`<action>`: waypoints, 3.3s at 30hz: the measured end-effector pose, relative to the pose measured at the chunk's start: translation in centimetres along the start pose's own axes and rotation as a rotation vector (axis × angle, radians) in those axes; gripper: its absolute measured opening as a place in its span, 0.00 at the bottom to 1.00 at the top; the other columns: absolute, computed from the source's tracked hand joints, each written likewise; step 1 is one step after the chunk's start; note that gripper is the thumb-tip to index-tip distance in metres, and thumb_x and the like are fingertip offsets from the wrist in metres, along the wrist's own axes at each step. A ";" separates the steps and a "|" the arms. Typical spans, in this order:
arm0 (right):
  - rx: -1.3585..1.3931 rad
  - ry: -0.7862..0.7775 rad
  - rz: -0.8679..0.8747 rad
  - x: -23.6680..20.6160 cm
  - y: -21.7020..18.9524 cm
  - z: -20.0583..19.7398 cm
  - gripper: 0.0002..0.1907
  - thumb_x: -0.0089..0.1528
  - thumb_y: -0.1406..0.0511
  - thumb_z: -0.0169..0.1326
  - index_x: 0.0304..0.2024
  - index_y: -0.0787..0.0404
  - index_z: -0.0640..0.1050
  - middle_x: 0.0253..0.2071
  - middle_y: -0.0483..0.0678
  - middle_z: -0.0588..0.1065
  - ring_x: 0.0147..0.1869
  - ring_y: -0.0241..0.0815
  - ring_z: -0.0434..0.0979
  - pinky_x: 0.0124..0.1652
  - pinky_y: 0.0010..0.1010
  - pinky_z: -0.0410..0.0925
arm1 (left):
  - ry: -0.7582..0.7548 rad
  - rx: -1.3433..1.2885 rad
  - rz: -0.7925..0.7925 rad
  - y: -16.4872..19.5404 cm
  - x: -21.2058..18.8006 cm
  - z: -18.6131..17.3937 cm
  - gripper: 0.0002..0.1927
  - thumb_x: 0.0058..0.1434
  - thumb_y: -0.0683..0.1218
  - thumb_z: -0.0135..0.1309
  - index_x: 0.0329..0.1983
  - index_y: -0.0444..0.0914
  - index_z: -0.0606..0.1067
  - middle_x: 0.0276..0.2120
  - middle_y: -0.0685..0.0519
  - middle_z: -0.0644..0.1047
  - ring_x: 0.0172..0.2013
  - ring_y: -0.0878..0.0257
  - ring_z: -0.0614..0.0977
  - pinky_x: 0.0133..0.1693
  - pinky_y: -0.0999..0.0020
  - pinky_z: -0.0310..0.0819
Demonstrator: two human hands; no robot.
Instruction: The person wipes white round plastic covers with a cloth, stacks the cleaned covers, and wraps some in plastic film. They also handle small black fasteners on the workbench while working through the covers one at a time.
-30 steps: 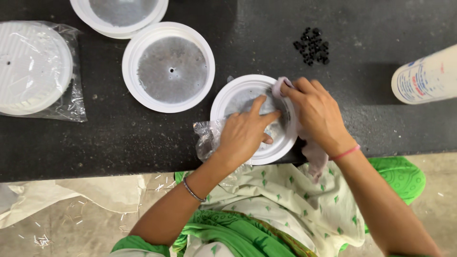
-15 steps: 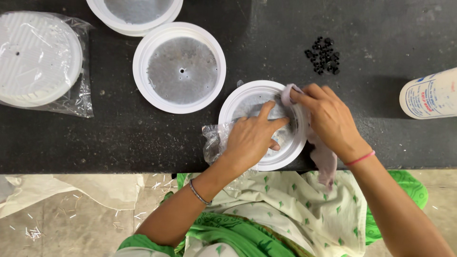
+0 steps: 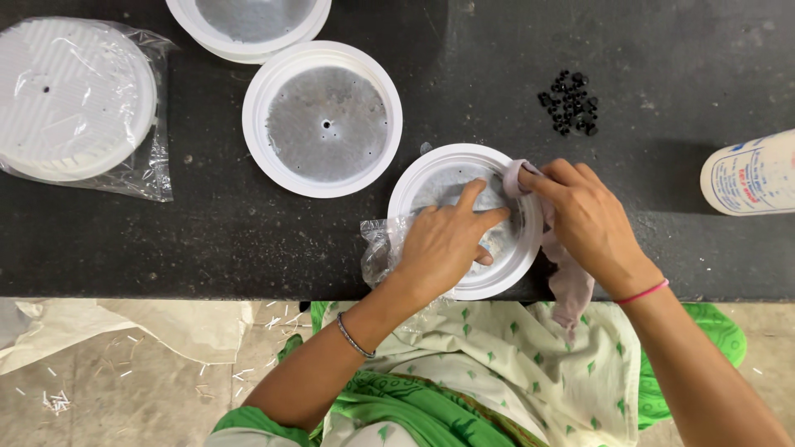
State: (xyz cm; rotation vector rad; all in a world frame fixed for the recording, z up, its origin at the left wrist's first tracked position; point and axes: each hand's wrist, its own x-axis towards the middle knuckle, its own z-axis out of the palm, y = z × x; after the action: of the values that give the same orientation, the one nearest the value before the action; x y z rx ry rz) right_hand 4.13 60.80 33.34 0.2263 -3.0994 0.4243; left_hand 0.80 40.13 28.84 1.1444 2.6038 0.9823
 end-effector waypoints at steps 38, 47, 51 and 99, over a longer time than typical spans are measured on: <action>-0.178 0.077 -0.371 6.7 -4.8 2.0 0.21 0.52 0.69 0.55 0.49 0.57 0.81 0.44 0.47 0.71 0.47 0.49 0.71 0.49 0.36 0.69 | -0.072 0.166 -0.048 -0.4 -0.2 1.6 0.20 0.53 0.54 0.64 0.49 0.49 0.81 0.55 0.45 0.75 0.38 0.53 0.84 0.43 0.53 0.72; -0.205 0.091 -0.298 5.8 -3.6 1.4 0.23 0.53 0.69 0.55 0.52 0.55 0.81 0.43 0.47 0.71 0.48 0.49 0.71 0.48 0.36 0.69 | 0.050 0.129 -0.003 -0.1 -0.4 1.4 0.25 0.48 0.53 0.65 0.52 0.50 0.80 0.61 0.38 0.71 0.33 0.51 0.84 0.39 0.53 0.74; -0.113 0.072 -0.385 6.4 -4.0 1.6 0.22 0.53 0.68 0.55 0.50 0.55 0.81 0.44 0.47 0.72 0.48 0.50 0.72 0.48 0.37 0.69 | 0.014 0.167 -0.009 -0.1 -0.3 1.3 0.25 0.51 0.52 0.66 0.53 0.49 0.80 0.60 0.37 0.71 0.33 0.50 0.84 0.40 0.52 0.74; 0.056 0.144 0.038 -3.6 -0.2 1.7 0.33 0.53 0.78 0.51 0.60 0.57 0.78 0.47 0.48 0.77 0.45 0.52 0.72 0.49 0.39 0.69 | 0.016 0.097 -0.023 0.9 -0.2 0.4 0.28 0.48 0.46 0.67 0.56 0.46 0.78 0.65 0.40 0.68 0.34 0.52 0.84 0.39 0.54 0.73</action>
State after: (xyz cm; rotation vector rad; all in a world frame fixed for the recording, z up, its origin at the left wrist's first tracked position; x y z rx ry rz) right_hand 7.73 60.62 31.70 0.1304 -2.9581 0.5044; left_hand 1.62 40.69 29.05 1.1300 2.6979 0.8738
